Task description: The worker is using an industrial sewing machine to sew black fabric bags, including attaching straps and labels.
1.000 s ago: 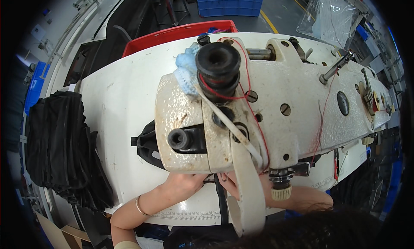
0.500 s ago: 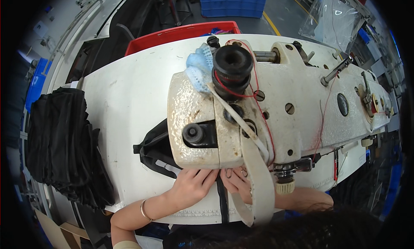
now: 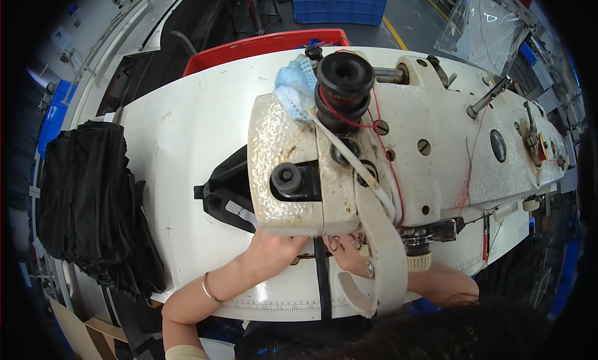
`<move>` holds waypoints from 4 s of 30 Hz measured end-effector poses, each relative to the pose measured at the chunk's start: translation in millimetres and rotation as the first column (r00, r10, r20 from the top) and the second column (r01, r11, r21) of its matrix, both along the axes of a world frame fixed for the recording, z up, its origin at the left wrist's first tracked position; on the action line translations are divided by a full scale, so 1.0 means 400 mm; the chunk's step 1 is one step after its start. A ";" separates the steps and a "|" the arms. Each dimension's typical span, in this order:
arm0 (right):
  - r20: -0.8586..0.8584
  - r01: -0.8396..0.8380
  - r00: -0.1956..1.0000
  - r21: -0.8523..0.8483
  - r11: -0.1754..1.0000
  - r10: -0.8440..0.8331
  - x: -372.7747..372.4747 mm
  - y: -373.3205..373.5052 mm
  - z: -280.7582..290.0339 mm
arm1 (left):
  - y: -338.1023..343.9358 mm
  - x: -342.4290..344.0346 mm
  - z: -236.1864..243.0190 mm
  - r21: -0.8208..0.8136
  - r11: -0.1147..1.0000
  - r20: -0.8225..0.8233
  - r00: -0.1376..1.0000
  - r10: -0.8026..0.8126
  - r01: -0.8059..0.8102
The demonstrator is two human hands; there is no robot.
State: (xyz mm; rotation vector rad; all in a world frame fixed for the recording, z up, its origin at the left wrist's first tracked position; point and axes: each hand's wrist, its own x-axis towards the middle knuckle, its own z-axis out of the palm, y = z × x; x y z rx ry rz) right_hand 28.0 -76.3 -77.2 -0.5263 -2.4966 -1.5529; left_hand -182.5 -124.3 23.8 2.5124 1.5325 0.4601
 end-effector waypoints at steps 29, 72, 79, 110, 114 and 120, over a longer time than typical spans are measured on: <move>-0.135 -0.604 0.750 -0.539 0.588 0.647 0.022 0.057 0.186 | -0.026 0.023 0.031 0.120 0.981 0.139 0.981 0.136 -0.153; -0.638 -0.631 0.769 -0.767 -0.116 0.044 0.064 -0.089 0.180 | -0.138 0.062 0.162 -0.140 0.978 -0.504 0.839 -0.204 0.153; 0.017 -0.740 0.672 -0.019 -0.672 -0.740 0.100 -0.264 0.207 | -0.266 0.091 0.072 0.012 0.945 -0.192 0.928 -0.320 0.328; -0.521 -0.564 0.820 -0.665 0.489 0.237 0.140 -0.288 0.122 | -0.191 -0.054 0.186 -0.044 0.999 0.332 0.943 0.029 -0.016; -0.498 -0.535 0.842 -0.720 0.443 0.208 0.140 -0.298 0.130 | -0.286 0.088 0.034 0.220 0.919 -0.214 0.935 -0.283 0.329; -0.449 -0.497 0.867 -0.746 0.443 0.215 0.142 -0.299 0.144 | -0.327 0.104 -0.073 0.327 0.914 -0.128 0.970 -0.207 0.239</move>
